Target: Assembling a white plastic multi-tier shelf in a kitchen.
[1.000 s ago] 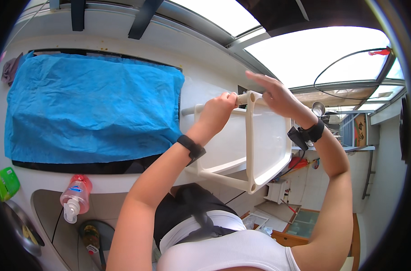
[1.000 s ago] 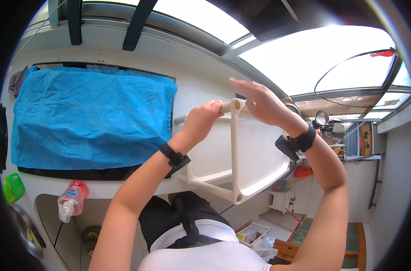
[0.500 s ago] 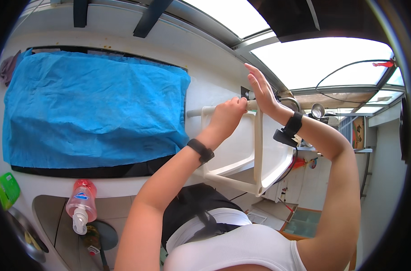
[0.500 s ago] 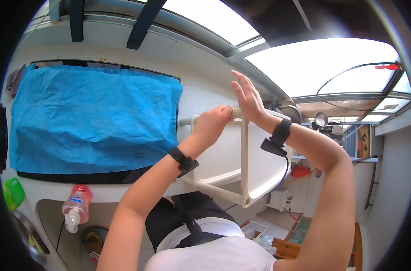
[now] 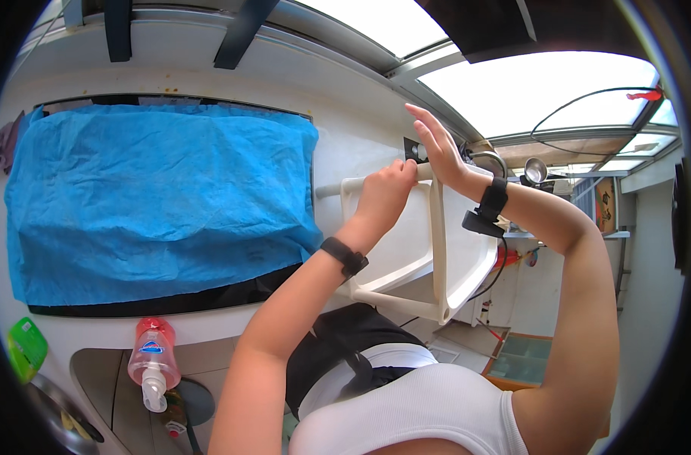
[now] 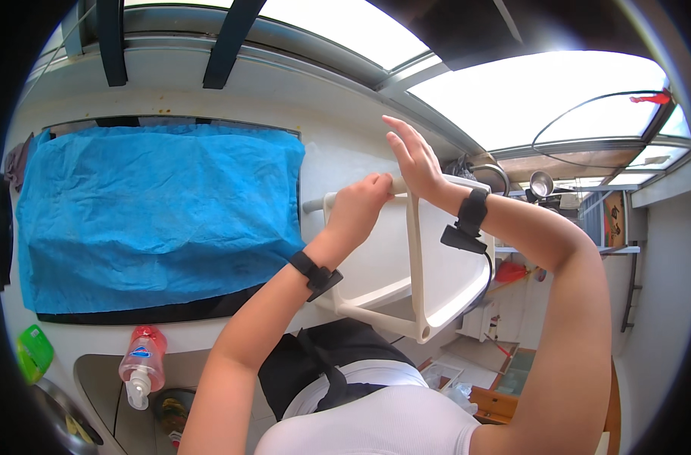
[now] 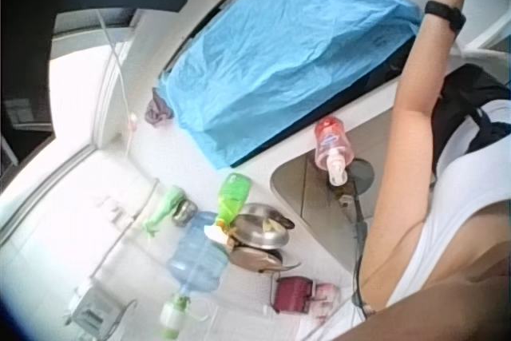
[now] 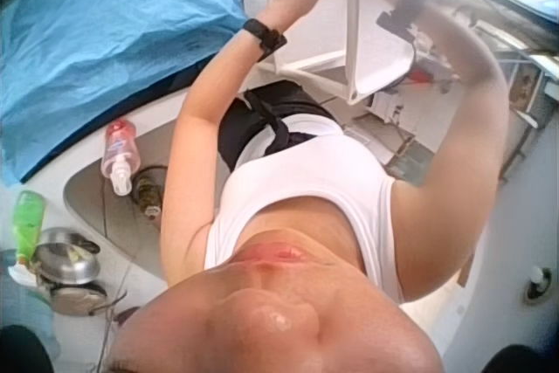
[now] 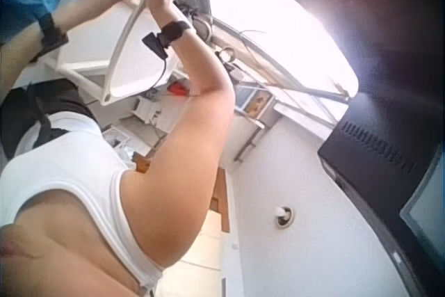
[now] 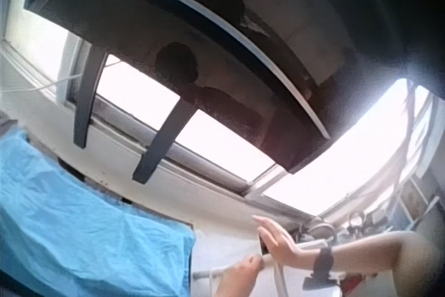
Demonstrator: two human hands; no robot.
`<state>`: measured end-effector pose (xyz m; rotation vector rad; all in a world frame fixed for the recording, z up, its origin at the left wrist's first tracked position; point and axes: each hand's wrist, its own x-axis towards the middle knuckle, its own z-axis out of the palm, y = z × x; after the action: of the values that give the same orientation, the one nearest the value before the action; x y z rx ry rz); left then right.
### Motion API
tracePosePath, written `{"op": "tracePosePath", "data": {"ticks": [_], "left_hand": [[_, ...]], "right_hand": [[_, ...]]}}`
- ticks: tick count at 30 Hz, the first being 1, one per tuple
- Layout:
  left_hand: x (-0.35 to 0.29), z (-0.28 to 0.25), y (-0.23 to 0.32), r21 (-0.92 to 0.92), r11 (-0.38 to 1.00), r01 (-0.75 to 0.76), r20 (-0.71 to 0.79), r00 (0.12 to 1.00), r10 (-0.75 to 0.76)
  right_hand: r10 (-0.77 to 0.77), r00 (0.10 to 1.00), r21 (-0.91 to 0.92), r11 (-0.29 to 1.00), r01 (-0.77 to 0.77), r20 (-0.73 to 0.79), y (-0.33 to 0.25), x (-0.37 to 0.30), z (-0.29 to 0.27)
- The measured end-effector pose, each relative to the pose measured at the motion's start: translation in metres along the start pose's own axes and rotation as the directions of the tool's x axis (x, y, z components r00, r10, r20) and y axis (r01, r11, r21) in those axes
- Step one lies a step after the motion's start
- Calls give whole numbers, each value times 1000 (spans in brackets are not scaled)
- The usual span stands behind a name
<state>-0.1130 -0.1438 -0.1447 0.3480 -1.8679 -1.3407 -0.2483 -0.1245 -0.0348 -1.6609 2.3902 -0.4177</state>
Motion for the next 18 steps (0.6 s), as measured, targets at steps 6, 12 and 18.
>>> {"op": "tracePosePath", "data": {"ticks": [6,12,18], "left_hand": [[-3,-1,8,49,999,16,-19,1000,-15],[-3,-3,15,71,997,21,30,999,-23],[-7,6,-5,-39,999,-22,-23,1000,21]], "right_hand": [[5,1000,-42,999,-5,-9,-1,-3,1],[89,989,-150,983,-106,-115,5,-34,-26],[172,877,-29,978,-206,-449,93,-148,-124]]}}
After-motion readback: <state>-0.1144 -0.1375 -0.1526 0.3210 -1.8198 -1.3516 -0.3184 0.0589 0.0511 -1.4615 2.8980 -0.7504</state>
